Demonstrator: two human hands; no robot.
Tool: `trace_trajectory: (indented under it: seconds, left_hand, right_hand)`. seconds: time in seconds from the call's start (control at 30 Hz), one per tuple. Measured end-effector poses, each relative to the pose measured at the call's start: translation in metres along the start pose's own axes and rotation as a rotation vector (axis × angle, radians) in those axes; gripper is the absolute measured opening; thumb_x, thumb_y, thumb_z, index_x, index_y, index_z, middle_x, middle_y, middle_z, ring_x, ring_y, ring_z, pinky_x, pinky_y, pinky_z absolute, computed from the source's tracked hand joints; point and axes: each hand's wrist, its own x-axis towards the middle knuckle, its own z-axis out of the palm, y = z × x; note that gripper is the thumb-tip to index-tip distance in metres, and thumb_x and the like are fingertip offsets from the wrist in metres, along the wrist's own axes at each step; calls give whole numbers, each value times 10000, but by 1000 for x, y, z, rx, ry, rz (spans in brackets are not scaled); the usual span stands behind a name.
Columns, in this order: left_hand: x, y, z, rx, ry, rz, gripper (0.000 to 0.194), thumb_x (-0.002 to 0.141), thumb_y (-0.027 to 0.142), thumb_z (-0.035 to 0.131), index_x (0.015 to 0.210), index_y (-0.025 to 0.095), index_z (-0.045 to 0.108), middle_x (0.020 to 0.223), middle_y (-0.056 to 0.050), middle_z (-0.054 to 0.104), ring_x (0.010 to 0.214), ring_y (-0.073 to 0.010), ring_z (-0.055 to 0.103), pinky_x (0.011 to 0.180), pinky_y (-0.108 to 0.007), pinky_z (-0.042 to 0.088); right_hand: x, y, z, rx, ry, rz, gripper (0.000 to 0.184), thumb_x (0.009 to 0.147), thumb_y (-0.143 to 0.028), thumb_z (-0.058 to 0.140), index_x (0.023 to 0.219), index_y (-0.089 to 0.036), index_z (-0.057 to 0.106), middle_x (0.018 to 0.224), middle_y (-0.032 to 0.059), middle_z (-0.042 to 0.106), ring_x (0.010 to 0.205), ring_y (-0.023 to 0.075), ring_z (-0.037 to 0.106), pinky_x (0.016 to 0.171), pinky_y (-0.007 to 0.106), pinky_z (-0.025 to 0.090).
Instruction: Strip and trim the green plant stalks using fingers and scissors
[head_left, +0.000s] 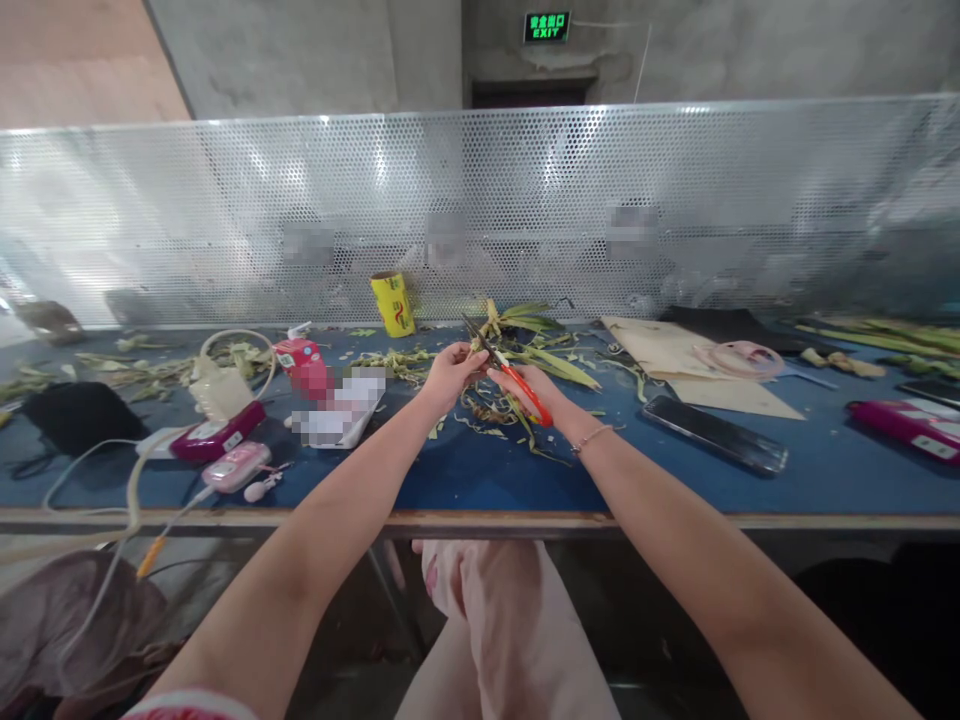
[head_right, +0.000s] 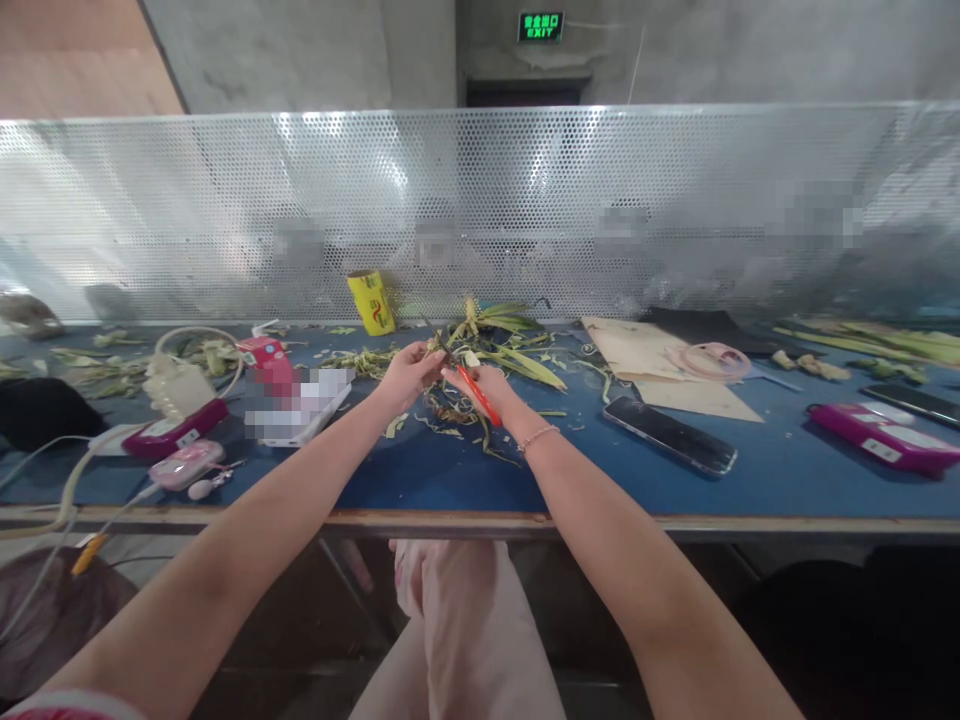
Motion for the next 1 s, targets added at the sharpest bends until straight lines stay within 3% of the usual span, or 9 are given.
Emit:
trace_trajectory:
  seconds: [0.1,0.33,0.57,0.7,0.83,0.9,1.0]
  left_hand:
    - [0,0,0,5,1,15,334,563,319,752,723,144,517,651,16,599,632,-92,577,703,-283,476]
    - [0,1,-1,-2,-14,-1,322,569,309,749,728,142,524,692,8,613,666,-95,594,744,-300,483]
    - [5,0,-6,11,63,-42,244,631,284,717,719,127,553,701,-14,621,604,-73,576,674,-253,500]
    - [15,-1,-16,-101,247,-43,169,700,242,664,691,130,538,656,-15,608,561,-50,544,628,-198,490]
    - [24,2,-33,-282,611,-47,219,729,77,595,627,160,420,556,28,510,571,-44,541,649,-172,476]
    - [27,3,-41,-264,748,-30,270,724,-10,528,602,169,366,510,54,423,528,-35,499,620,-155,451]
    - [30,3,-49,-244,765,9,315,700,-42,495,590,180,300,495,69,332,493,-38,454,582,-150,419]
  right_hand:
    - [-1,-4,-1,-28,-67,18,470,703,-652,464,561,-204,442,432,-42,356,391,89,332,421,256,318]
    - [-2,-4,-2,35,-20,11,479,712,-646,460,569,-189,452,457,-29,400,419,90,369,414,241,312]
    - [-2,-12,-9,112,46,196,470,712,-617,506,545,-179,470,425,-31,392,370,87,381,381,235,327]
    - [-3,-14,-17,140,81,241,428,745,-558,510,557,-175,474,443,-30,408,374,78,391,393,226,338]
    - [-1,-10,-23,163,114,300,418,758,-536,513,567,-166,480,442,-32,412,369,65,377,396,214,344]
    - [1,-6,-24,170,130,320,438,764,-547,502,555,-163,472,429,-34,398,364,62,374,393,210,341]
    - [2,-4,-25,192,137,318,448,778,-550,482,556,-161,467,416,-38,380,359,60,366,390,208,336]
